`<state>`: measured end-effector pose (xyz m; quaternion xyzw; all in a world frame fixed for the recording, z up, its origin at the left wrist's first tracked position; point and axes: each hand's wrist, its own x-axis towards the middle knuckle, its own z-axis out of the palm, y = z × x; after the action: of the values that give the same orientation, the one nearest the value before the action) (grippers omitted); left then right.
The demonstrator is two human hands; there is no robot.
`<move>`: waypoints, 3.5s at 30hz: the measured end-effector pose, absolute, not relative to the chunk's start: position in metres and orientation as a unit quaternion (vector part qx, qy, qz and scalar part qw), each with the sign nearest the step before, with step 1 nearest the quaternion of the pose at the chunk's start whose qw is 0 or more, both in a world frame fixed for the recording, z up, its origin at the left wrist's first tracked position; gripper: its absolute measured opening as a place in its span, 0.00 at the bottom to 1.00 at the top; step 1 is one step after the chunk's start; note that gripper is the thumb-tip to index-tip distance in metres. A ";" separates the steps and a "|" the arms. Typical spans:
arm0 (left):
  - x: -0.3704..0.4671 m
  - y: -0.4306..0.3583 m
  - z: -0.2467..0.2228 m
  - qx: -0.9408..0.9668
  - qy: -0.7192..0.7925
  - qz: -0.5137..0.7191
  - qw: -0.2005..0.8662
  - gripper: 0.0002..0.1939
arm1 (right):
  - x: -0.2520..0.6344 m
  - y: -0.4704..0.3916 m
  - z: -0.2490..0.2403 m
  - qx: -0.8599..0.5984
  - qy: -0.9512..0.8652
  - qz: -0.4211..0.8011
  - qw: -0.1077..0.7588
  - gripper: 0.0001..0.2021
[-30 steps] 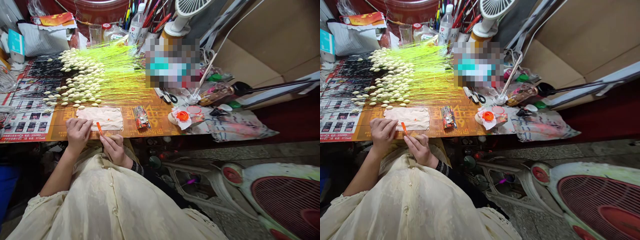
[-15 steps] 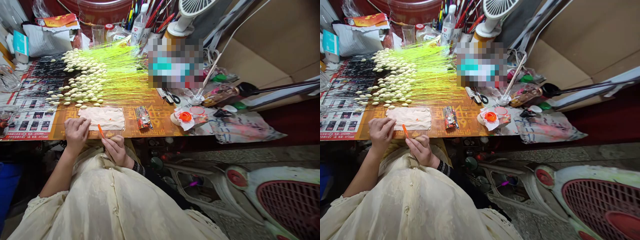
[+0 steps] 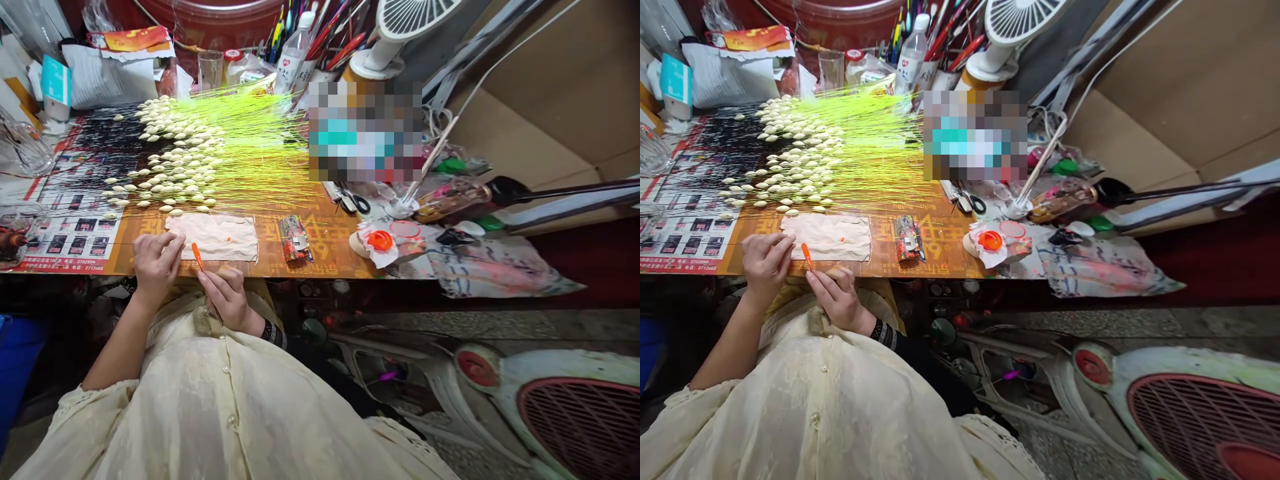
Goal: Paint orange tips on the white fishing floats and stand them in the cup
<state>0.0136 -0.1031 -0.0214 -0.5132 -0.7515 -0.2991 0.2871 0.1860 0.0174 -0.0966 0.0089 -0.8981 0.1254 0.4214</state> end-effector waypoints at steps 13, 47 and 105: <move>0.014 -0.104 -0.022 -0.512 -0.751 -0.300 0.289 0.14 | 0.185 0.015 -0.092 -0.001 -0.897 0.124 0.424 0.26; 0.011 -0.114 -0.021 -0.517 -0.751 -0.271 0.309 0.18 | 0.178 0.013 -0.087 0.051 -0.890 0.139 0.431 0.24; 0.010 -0.115 -0.026 -0.503 -0.767 -0.286 0.278 0.17 | 0.179 0.013 -0.089 0.060 -0.874 0.165 0.453 0.24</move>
<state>0.0101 -0.1145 -0.0258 -0.5029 -0.7668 -0.2865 0.2777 0.1790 0.0127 -0.0892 0.0600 -0.8741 0.1651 0.4528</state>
